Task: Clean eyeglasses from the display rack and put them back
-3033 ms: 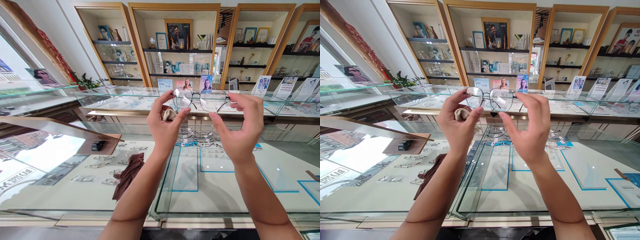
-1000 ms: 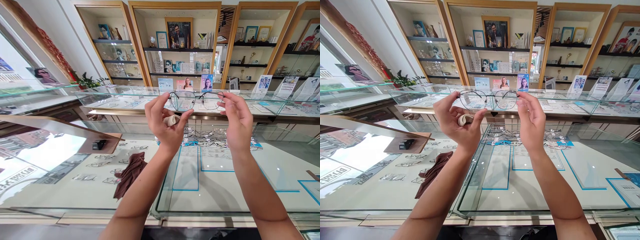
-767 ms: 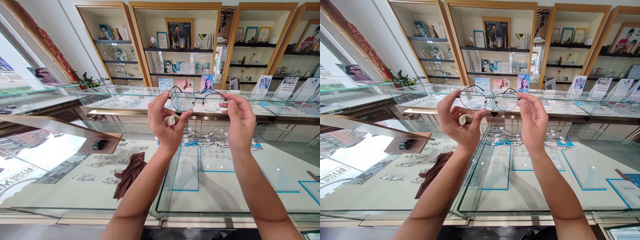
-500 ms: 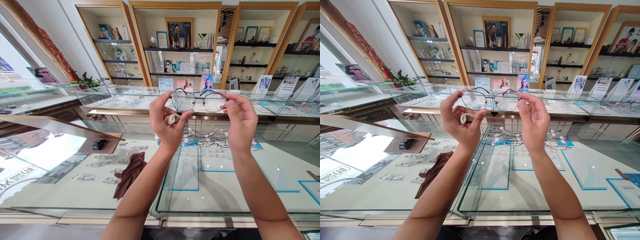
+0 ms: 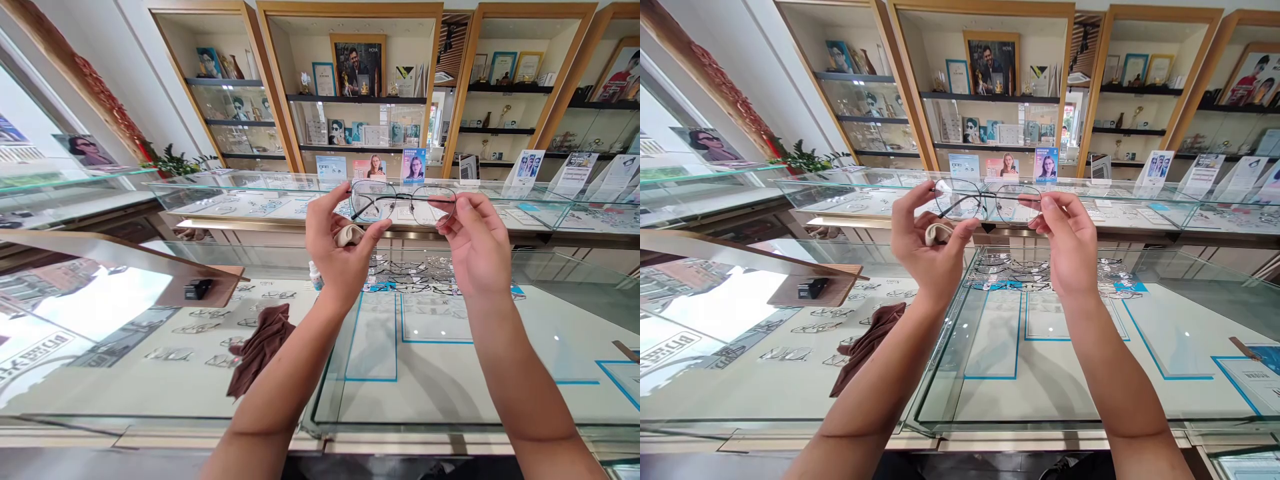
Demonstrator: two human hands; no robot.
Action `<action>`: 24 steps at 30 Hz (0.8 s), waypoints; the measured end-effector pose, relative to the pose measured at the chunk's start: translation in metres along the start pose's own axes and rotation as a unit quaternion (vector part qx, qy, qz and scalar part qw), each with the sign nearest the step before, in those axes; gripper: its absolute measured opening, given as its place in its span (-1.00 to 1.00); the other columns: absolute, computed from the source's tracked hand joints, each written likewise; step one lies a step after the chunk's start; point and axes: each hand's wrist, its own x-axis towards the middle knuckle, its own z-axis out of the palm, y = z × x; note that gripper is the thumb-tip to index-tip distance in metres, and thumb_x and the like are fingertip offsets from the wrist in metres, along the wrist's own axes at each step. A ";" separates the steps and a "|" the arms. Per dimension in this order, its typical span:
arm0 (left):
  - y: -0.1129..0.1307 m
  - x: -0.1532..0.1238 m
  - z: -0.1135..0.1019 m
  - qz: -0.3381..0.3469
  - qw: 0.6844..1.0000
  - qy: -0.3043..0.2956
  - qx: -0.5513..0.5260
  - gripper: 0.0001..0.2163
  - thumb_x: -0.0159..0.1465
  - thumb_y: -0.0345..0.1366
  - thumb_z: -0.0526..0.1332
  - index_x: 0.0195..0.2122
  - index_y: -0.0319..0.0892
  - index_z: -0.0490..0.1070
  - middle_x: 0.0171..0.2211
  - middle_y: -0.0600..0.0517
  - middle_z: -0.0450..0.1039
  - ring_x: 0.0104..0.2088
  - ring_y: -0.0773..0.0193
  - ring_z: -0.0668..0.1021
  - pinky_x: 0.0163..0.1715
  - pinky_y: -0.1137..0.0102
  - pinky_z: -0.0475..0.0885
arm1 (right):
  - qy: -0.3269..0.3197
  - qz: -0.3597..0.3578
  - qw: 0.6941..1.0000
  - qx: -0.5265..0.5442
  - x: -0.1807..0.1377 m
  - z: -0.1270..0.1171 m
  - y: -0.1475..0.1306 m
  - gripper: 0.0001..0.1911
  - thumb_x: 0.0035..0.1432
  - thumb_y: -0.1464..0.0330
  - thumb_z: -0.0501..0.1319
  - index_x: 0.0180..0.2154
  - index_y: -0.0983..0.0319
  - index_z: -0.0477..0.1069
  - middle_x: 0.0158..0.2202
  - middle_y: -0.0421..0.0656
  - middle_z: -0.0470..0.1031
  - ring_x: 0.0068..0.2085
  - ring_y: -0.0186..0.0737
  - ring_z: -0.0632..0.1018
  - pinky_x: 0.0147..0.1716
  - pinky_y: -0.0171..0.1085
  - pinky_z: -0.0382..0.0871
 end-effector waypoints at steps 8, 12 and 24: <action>0.018 0.005 -0.007 0.042 0.999 0.023 0.015 -0.46 0.18 -0.05 0.54 0.14 -0.09 0.50 -0.03 -0.07 0.51 -0.03 0.13 0.55 -0.31 0.33 0.48 | -0.015 0.058 0.998 0.011 0.006 -0.006 0.013 -0.71 0.24 0.03 0.39 -0.19 0.07 0.50 -0.07 -0.19 0.71 -0.25 -0.26 0.62 -0.25 -0.21 0.51; 0.018 0.004 -0.009 0.032 0.999 0.029 0.027 -0.44 0.13 -0.06 0.57 0.13 -0.03 0.51 -0.01 -0.08 0.52 -0.07 0.15 0.54 -0.35 0.33 0.48 | -0.039 0.047 0.998 -0.004 0.010 -0.010 0.019 -0.69 0.25 0.01 0.37 -0.16 0.07 0.50 -0.05 -0.17 0.72 -0.26 -0.25 0.63 -0.25 -0.20 0.52; -0.014 0.005 0.002 -0.032 0.995 -0.016 -0.092 -0.31 0.16 0.13 0.51 0.24 0.04 0.38 0.22 -0.14 0.43 0.07 0.04 0.60 -0.33 0.36 0.55 | -0.028 -0.052 0.996 -0.060 0.001 -0.004 0.012 -0.72 0.31 -0.01 0.35 -0.13 0.02 0.52 -0.01 -0.19 0.68 -0.17 -0.21 0.65 -0.18 -0.14 0.57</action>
